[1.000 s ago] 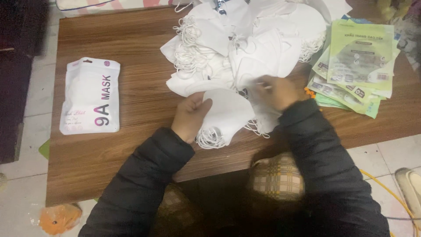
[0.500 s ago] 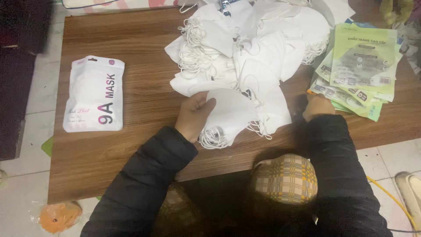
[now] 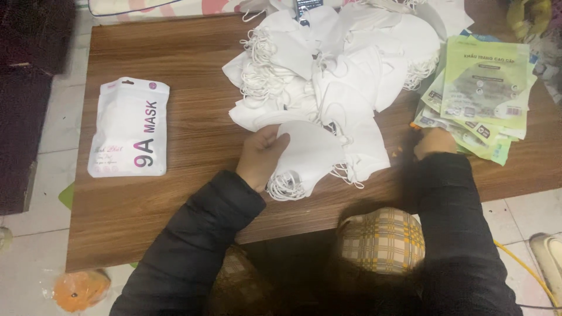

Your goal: Sorting and stacking white face masks from a pile on a wooden table

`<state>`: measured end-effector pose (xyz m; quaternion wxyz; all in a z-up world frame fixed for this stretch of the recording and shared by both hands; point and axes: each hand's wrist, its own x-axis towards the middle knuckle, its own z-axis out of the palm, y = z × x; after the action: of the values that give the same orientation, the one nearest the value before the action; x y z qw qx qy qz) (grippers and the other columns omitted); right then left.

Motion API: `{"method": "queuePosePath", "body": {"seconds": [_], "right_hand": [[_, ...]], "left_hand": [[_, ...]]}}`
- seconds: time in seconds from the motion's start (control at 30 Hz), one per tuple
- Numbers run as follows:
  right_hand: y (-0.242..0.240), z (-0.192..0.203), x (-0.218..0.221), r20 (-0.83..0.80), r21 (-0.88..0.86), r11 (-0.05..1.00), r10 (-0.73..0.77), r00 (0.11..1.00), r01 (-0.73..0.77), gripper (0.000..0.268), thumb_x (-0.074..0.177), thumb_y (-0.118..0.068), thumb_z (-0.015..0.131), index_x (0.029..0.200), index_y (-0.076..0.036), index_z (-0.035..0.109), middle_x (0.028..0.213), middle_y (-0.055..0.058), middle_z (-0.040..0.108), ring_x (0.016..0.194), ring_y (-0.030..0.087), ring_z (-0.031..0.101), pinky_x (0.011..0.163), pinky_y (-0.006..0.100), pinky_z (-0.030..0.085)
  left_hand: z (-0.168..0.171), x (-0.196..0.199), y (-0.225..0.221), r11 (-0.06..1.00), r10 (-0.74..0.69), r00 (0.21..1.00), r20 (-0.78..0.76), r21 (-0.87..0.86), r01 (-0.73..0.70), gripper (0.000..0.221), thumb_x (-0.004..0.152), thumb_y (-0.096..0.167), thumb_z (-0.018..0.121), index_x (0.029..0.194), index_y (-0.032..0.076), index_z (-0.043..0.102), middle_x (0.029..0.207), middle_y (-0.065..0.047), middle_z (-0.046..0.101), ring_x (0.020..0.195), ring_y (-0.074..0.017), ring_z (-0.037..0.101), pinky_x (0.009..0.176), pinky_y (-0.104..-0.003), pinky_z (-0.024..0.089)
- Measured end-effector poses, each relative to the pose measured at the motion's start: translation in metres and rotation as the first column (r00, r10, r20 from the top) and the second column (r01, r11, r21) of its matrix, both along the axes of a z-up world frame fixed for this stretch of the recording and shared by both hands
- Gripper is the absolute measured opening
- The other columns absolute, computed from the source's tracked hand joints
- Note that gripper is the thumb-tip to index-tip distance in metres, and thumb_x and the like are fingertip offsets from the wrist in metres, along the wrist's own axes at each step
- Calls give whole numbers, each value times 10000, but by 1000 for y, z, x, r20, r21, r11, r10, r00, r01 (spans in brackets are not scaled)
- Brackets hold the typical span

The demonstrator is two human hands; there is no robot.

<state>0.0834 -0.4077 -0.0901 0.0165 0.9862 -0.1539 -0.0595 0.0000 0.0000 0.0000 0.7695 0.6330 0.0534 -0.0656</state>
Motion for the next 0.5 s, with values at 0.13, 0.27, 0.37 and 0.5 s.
{"method": "queuePosePath", "body": {"seconds": [0.13,0.27,0.37,0.5], "right_hand": [[-12,13,2,-127,-35,980,-199,972,196,364,916,-165,621,1230,2,698,1229,223,711,1120,406,687,854,504,598],[-26,-3,-2,-45,15,990,-139,989,140,347,893,-184,623,1174,-14,735,1199,265,719,1109,462,678,903,524,560],[-15,2,-10,-78,99,984,-142,987,149,353,857,-129,662,1191,-37,730,1207,271,703,1119,467,661,906,523,554],[-13,1,-17,-53,175,973,-146,988,153,361,830,-20,625,1161,-74,758,1172,272,705,1090,477,660,912,488,549]], "left_hand": [[-20,6,1,993,26,1000,-16,-113,-27,255,957,93,646,1193,40,726,1165,-117,766,1003,-182,713,886,-325,603],[-19,5,0,984,23,999,30,-175,-18,260,959,73,642,1202,31,722,1161,-130,762,981,-182,709,872,-327,602],[-12,3,1,992,23,1000,1,-124,-22,268,959,90,638,1208,38,723,1171,-117,762,1006,-177,708,890,-319,598],[-15,4,1,992,-1,998,58,-126,9,247,970,80,625,1188,26,728,1125,-107,768,966,-170,708,852,-320,598]]}}
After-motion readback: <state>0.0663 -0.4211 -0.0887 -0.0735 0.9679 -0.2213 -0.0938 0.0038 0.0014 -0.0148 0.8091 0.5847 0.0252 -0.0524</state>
